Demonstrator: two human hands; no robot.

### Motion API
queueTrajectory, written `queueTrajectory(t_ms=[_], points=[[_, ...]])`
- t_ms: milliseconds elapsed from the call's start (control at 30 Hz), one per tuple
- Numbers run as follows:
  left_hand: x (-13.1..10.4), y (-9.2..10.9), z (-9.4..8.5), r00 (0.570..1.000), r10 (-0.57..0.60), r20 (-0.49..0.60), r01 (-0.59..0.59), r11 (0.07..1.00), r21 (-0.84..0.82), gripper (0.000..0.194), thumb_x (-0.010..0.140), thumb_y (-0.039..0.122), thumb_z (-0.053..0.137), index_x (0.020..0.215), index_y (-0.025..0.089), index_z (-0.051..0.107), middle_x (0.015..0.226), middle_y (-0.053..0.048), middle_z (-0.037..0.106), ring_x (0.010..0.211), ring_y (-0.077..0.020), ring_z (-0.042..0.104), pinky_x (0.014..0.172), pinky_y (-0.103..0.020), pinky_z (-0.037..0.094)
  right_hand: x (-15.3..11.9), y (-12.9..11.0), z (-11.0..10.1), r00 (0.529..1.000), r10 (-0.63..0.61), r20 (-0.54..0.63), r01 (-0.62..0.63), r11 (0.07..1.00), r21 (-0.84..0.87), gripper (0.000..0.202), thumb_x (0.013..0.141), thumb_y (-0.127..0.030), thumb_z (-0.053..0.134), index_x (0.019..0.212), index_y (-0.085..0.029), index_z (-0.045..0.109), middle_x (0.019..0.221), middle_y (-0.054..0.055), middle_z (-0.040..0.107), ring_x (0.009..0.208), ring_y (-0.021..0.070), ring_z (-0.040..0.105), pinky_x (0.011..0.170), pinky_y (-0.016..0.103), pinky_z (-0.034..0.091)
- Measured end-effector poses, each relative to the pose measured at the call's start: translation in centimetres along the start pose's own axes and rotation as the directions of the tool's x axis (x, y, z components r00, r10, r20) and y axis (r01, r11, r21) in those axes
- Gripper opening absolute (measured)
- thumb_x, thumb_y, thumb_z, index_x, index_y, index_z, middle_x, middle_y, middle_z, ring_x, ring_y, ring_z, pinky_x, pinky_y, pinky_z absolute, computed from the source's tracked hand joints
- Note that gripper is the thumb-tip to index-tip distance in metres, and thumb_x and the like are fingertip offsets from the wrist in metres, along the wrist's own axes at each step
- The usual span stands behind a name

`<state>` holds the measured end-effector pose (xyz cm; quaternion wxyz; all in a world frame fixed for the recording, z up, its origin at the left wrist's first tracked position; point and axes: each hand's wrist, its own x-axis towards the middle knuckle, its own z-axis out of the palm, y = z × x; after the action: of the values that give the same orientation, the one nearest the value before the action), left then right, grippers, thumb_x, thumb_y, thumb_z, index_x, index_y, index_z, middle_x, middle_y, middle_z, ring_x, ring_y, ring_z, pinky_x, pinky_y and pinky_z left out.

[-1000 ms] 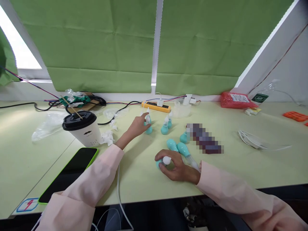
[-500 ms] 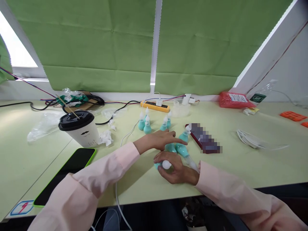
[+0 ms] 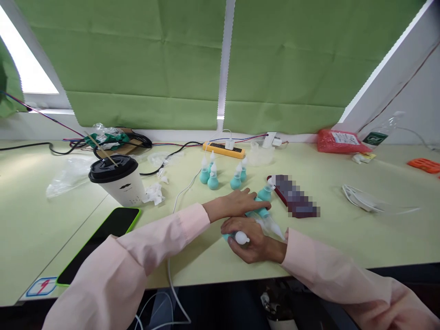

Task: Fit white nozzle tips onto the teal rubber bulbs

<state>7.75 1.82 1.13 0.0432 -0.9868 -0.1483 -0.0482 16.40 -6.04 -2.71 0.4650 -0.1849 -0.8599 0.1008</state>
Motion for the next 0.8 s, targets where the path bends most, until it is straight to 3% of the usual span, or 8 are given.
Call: queueTrajectory(t_ms=[133, 233, 300, 367, 467, 533, 633, 800], points=[[-1.9, -0.8, -0.9, 0.979, -0.202, -0.037, 0.196, 0.974, -0.115, 0.055, 0.063, 0.023, 0.052, 0.114, 0.027, 0.033, 0.081, -0.004, 0.046, 0.066, -0.0177, 0.047, 0.05, -0.024, 0.032, -0.3, 0.1, 0.3, 1.0, -0.001, -0.024, 0.002, 0.999, 0.033, 0.025, 0.067, -0.008, 0.047, 0.089, -0.019, 0.046, 0.07, 0.002, 0.057, 0.067, 0.0134, 0.057, 0.057, 0.026, 0.049], [-4.2, -1.6, -1.7, 0.905, -0.4, -0.146, 0.342, 0.887, -0.31, 0.059, 0.061, 0.023, 0.052, 0.115, 0.025, 0.029, 0.082, -0.002, 0.047, 0.068, -0.0157, 0.049, 0.054, -0.023, 0.036, -0.3, 0.1, 0.2, 0.999, 0.011, -0.039, -0.009, 0.998, 0.067, 0.026, 0.066, -0.007, 0.048, 0.089, -0.019, 0.046, 0.069, 0.002, 0.057, 0.065, 0.0128, 0.057, 0.056, 0.026, 0.048], [-6.0, -2.0, -1.9, 0.794, -0.563, -0.23, 0.429, 0.786, -0.444, 0.06, 0.061, 0.024, 0.052, 0.115, 0.023, 0.026, 0.077, 0.0, 0.048, 0.062, -0.0132, 0.048, 0.055, -0.023, 0.037, -0.1, 0.3, -0.3, 0.998, 0.031, -0.046, -0.027, 0.997, 0.073, 0.024, 0.067, -0.008, 0.048, 0.088, -0.019, 0.047, 0.07, 0.002, 0.057, 0.065, 0.0126, 0.056, 0.056, 0.026, 0.047], [-7.7, -2.4, -1.7, 0.649, -0.707, -0.282, 0.493, 0.672, -0.552, 0.061, 0.061, 0.026, 0.053, 0.114, 0.022, 0.024, 0.075, 0.002, 0.048, 0.061, -0.0124, 0.048, 0.055, -0.023, 0.038, 0.4, 0.9, -0.8, 0.994, 0.089, -0.056, -0.087, 0.995, 0.041, 0.018, 0.069, -0.01, 0.049, 0.085, -0.019, 0.049, 0.071, 0.002, 0.058, 0.065, 0.0126, 0.056, 0.057, 0.026, 0.047], [-9.4, -3.3, -0.7, 0.473, -0.823, -0.316, 0.552, 0.556, -0.621, 0.047, 0.064, 0.026, 0.05, 0.106, 0.019, 0.032, 0.079, 0.0, 0.05, 0.068, -0.0139, 0.049, 0.059, -0.024, 0.038, 1.2, 2.6, -1.5, 0.943, 0.275, -0.187, -0.294, 0.952, -0.08, 0.006, 0.072, -0.016, 0.051, 0.078, -0.018, 0.051, 0.071, 0.003, 0.059, 0.067, 0.0136, 0.056, 0.061, 0.026, 0.046], [-9.8, -3.8, 0.1, 0.443, -0.841, -0.311, 0.571, 0.532, -0.625, 0.039, 0.066, 0.026, 0.049, 0.101, 0.018, 0.035, 0.082, -0.002, 0.05, 0.073, -0.0156, 0.049, 0.062, -0.026, 0.038, 1.6, 4.1, -1.6, 0.884, 0.354, -0.304, -0.4, 0.91, -0.105, 0.007, 0.072, -0.023, 0.053, 0.077, -0.018, 0.051, 0.069, 0.003, 0.059, 0.066, 0.0144, 0.056, 0.06, 0.027, 0.045], [-9.6, -4.4, 1.2, 0.442, -0.841, -0.313, 0.592, 0.535, -0.602, 0.037, 0.069, 0.029, 0.047, 0.103, 0.018, 0.036, 0.086, -0.004, 0.049, 0.081, -0.0178, 0.048, 0.068, -0.028, 0.038, 1.8, 5.7, -1.3, 0.826, 0.47, -0.31, -0.509, 0.859, -0.055, 0.014, 0.073, -0.03, 0.051, 0.08, -0.017, 0.049, 0.071, 0.003, 0.059, 0.063, 0.0138, 0.056, 0.059, 0.026, 0.046], [-8.4, -4.6, 2.3, 0.368, -0.848, -0.382, 0.666, 0.527, -0.528, 0.03, 0.074, 0.033, 0.041, 0.101, 0.019, 0.038, 0.096, -0.007, 0.047, 0.094, -0.0206, 0.042, 0.082, -0.034, 0.032, 1.8, 6.2, -0.6, 0.845, 0.493, -0.209, -0.518, 0.851, -0.089, 0.02, 0.072, -0.036, 0.052, 0.077, -0.018, 0.049, 0.069, 0.001, 0.058, 0.06, 0.0129, 0.054, 0.058, 0.025, 0.045]])
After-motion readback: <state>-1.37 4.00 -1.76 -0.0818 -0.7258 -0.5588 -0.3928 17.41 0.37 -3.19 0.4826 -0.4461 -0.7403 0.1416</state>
